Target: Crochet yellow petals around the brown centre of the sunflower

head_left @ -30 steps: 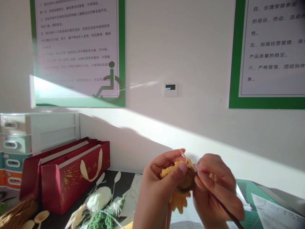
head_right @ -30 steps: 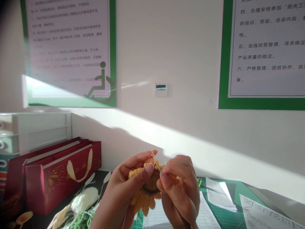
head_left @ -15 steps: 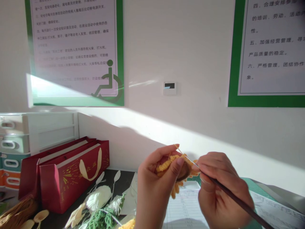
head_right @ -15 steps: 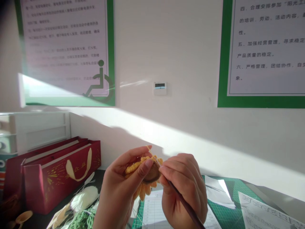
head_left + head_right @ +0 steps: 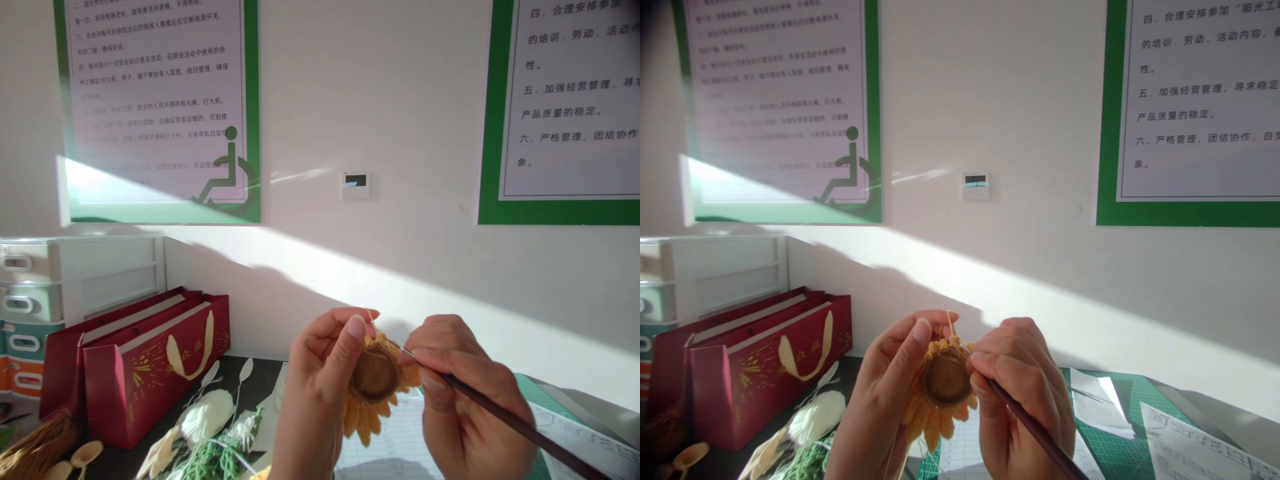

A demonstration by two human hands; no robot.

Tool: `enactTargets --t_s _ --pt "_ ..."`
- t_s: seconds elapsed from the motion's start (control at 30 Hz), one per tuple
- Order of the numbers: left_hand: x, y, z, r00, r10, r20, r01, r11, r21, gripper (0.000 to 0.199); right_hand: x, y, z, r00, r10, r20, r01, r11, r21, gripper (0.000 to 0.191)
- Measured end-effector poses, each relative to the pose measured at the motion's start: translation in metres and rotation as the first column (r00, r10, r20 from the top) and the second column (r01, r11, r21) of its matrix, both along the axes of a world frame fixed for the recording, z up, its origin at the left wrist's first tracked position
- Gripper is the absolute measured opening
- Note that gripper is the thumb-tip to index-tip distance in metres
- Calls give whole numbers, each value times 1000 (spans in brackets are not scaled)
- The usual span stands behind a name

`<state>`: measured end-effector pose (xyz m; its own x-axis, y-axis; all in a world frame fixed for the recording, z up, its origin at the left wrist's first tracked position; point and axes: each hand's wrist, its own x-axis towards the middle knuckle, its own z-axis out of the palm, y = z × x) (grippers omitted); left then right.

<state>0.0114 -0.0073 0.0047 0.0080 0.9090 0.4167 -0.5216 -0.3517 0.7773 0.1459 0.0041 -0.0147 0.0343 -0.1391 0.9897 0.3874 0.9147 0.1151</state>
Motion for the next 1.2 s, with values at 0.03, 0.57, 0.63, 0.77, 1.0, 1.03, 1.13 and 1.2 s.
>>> enactTargets --t_s 0.03,0.57,0.63,0.77,1.0,1.03,1.13,1.2 --pt "0 0 0 1000 -3 3 3 1000 -15 23 0 -1 2 999 -22 27 21 1000 21 28" --pt "-1 2 -4 995 69 -69 -64 996 66 16 2 2 -3 998 69 -6 -69 997 -33 33" --pt "-2 0 -3 991 106 -87 -100 993 68 14 3 2 -2 997 81 13 -80 996 -49 28" --pt "-6 -3 -1 981 128 -148 -115 989 91 11 3 4 -1 968 214 -132 -238 950 -203 15" --pt "-12 2 3 984 -169 -63 171 985 28 14 -7 16 2 707 563 -428 -706 523 -478 26" --pt "-12 3 3 979 -201 -41 202 979 18 15 -8 17 2 677 588 -442 -732 475 -489 28" --pt "-12 5 3 975 -221 6 221 975 1 17 -11 21 0 657 602 -454 -750 458 -477 25" --pt "-12 6 2 981 -193 0 193 981 -6 18 -12 22 -3 713 570 -410 -701 558 -444 18"
